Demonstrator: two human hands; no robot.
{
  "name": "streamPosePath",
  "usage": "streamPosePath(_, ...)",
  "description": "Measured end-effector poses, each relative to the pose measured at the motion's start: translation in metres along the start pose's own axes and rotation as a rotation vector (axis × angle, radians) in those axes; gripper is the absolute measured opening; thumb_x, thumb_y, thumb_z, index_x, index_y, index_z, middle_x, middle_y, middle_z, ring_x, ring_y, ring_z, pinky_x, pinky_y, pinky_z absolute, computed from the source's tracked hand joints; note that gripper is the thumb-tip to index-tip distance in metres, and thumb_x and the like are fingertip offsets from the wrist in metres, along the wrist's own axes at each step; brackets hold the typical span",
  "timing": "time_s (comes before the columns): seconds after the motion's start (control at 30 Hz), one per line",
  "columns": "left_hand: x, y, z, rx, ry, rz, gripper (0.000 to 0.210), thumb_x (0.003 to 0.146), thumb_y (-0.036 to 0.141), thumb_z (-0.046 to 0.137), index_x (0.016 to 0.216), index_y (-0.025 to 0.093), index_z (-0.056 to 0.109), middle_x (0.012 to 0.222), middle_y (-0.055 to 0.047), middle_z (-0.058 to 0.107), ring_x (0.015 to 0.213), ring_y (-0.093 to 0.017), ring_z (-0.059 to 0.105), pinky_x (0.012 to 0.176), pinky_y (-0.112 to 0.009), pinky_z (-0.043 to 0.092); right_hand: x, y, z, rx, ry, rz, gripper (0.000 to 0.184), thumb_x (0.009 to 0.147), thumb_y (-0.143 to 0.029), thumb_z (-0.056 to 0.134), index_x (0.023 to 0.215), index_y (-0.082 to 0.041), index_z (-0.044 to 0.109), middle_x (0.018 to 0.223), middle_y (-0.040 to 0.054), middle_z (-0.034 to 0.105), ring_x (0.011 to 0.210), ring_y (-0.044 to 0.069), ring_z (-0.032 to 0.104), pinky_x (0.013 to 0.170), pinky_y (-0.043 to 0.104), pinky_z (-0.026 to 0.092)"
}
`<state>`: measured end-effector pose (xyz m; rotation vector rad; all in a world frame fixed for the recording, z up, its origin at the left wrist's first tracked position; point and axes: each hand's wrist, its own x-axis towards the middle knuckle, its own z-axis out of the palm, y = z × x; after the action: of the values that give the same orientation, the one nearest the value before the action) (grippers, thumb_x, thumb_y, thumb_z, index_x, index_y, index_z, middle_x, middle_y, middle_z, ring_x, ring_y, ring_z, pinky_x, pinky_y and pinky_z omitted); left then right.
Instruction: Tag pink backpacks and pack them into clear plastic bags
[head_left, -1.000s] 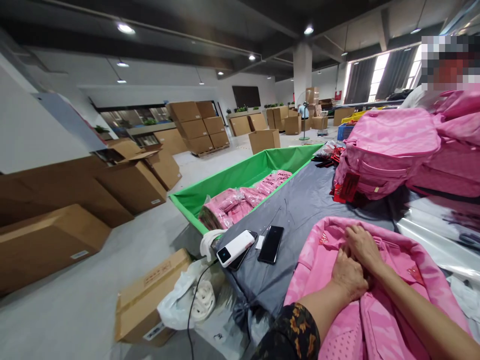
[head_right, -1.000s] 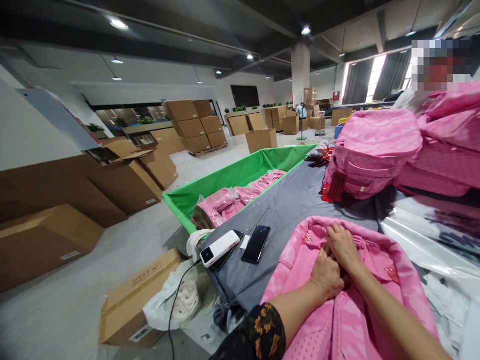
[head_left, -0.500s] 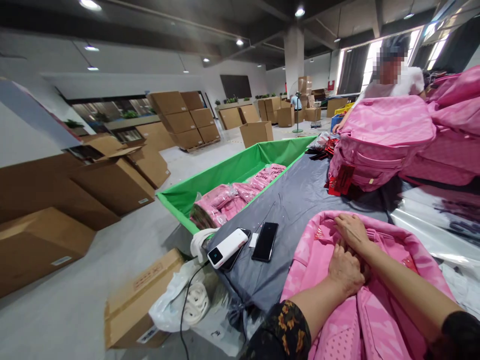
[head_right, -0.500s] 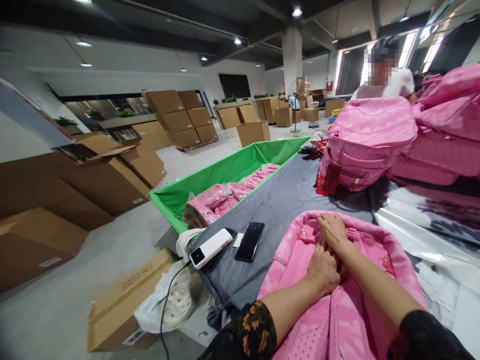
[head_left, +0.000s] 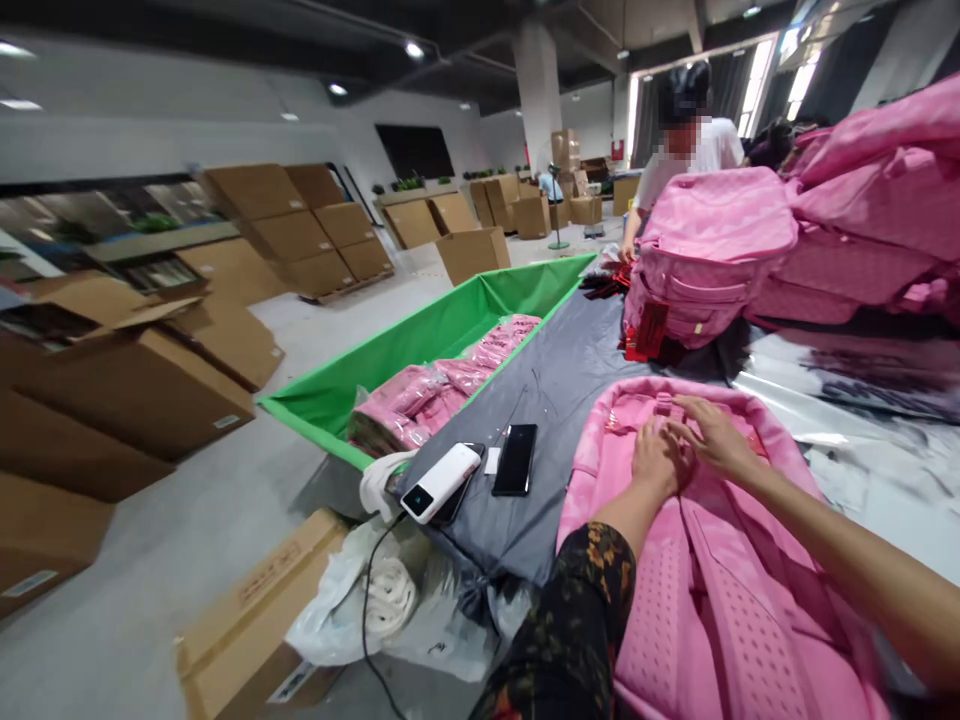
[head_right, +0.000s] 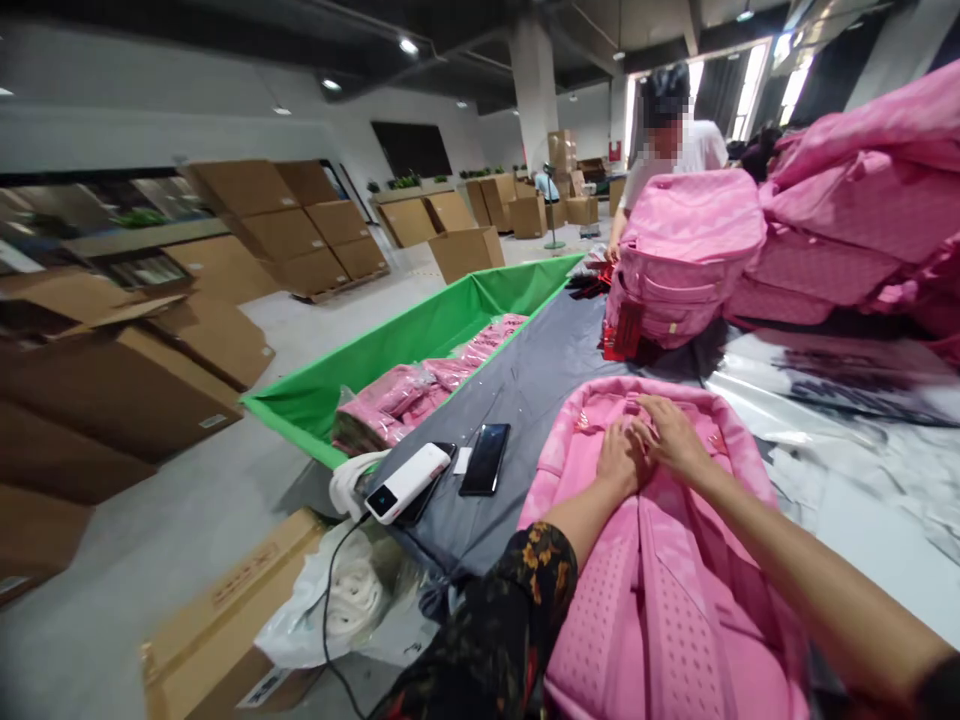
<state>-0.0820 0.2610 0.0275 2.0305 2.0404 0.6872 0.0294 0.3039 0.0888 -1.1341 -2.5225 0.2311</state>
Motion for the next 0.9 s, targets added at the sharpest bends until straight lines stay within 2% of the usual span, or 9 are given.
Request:
streamPosePath(0.17,0.009,0.002,-0.006,-0.047,-0.043,-0.01,0.052,0.105,0.037,0.035,0.155,0.024,0.042,0.165,0.001,0.037,0.151,-0.027,0.031,0.127,-0.046,0.025,-0.116,-0.024,-0.006,0.024,-0.033,-0.243,0.045,0.104,-0.044,0.04,0.14,-0.025,0.058,0.143,0.0129,0.061,0.129,0.028,0.059,0.108,0.05,0.048)
streamPosePath(0.3,-0.006,0.003,-0.037,-0.103,-0.104,0.026,0.054,0.105,0.036,0.036,0.158,0.028,0.035,0.167,0.0,0.035,0.154,-0.03,0.024,0.125,-0.056,0.022,-0.125,-0.025,0.032,-0.15,-0.13,-0.205,0.052,0.105,-0.039,0.031,0.142,-0.014,0.058,0.152,0.02,0.052,0.14,0.033,0.048,0.112,0.06,0.039)
streamPosePath(0.37,-0.035,0.003,-0.06,-0.169,-0.193,0.181,0.047,0.105,0.035,0.033,0.149,0.025,0.046,0.155,-0.005,0.051,0.146,-0.027,0.039,0.12,-0.051,0.032,-0.117,-0.019,0.045,-0.166,-0.114,-0.191,0.051,0.105,-0.036,0.032,0.143,-0.014,0.057,0.151,0.0196,0.053,0.14,0.032,0.048,0.114,0.058,0.036)
streamPosePath(0.47,-0.091,0.004,-0.092,-0.264,-0.471,0.645,0.042,0.107,0.041,0.03,0.121,0.02,0.063,0.119,-0.006,0.07,0.108,-0.019,0.063,0.098,-0.033,0.049,-0.11,-0.013,0.056,-0.162,-0.081,-0.189,0.049,0.103,-0.034,0.037,0.146,-0.02,0.055,0.151,0.015,0.054,0.14,0.029,0.048,0.114,0.052,0.034)
streamPosePath(0.53,-0.118,0.007,-0.099,-0.175,-0.549,0.896,0.042,0.105,0.049,0.038,0.1,0.019,0.066,0.096,-0.006,0.07,0.09,-0.02,0.062,0.086,-0.031,0.05,-0.107,-0.013,0.059,-0.171,-0.068,-0.162,0.049,0.104,-0.034,0.037,0.148,-0.021,0.052,0.154,0.0134,0.051,0.141,0.028,0.046,0.114,0.05,0.034)
streamPosePath(0.6,-0.127,0.008,-0.093,-0.036,-0.551,1.006,0.036,0.104,0.044,0.043,0.087,0.02,0.064,0.085,-0.006,0.068,0.083,-0.02,0.06,0.082,-0.032,0.048,-0.103,-0.013,0.061,-0.171,-0.049,-0.138,0.049,0.105,-0.034,0.034,0.148,-0.019,0.053,0.155,0.0133,0.05,0.143,0.027,0.044,0.115,0.049,0.031)
streamPosePath(0.77,-0.104,0.0,-0.049,0.105,-0.557,0.988,0.024,0.1,0.023,0.047,0.085,0.018,0.064,0.088,-0.009,0.067,0.087,-0.021,0.06,0.088,-0.032,0.046,-0.094,-0.005,0.049,-0.009,0.137,-0.033,0.048,0.104,-0.033,0.03,0.133,-0.013,0.062,0.138,0.018,0.063,0.13,0.028,0.055,0.11,0.046,0.039)
streamPosePath(0.83,-0.098,-0.005,-0.036,0.067,-0.429,0.821,0.022,0.101,0.024,0.046,0.099,0.015,0.066,0.101,-0.011,0.068,0.1,-0.023,0.059,0.097,-0.035,0.045,-0.097,-0.008,0.031,0.035,0.212,0.006,0.047,0.104,-0.031,0.027,0.128,-0.012,0.063,0.122,0.0184,0.069,0.116,0.028,0.061,0.102,0.044,0.044)
streamPosePath(0.9,-0.099,-0.008,-0.028,0.01,-0.304,0.602,0.03,0.1,0.028,0.047,0.119,0.011,0.063,0.121,-0.014,0.064,0.116,-0.026,0.055,0.106,-0.04,0.041,-0.102,-0.02,0.009,0.061,0.151,-0.136,0.043,0.103,-0.032,0.03,0.121,-0.015,0.065,0.111,0.0158,0.071,0.104,0.026,0.063,0.094,0.041,0.046)
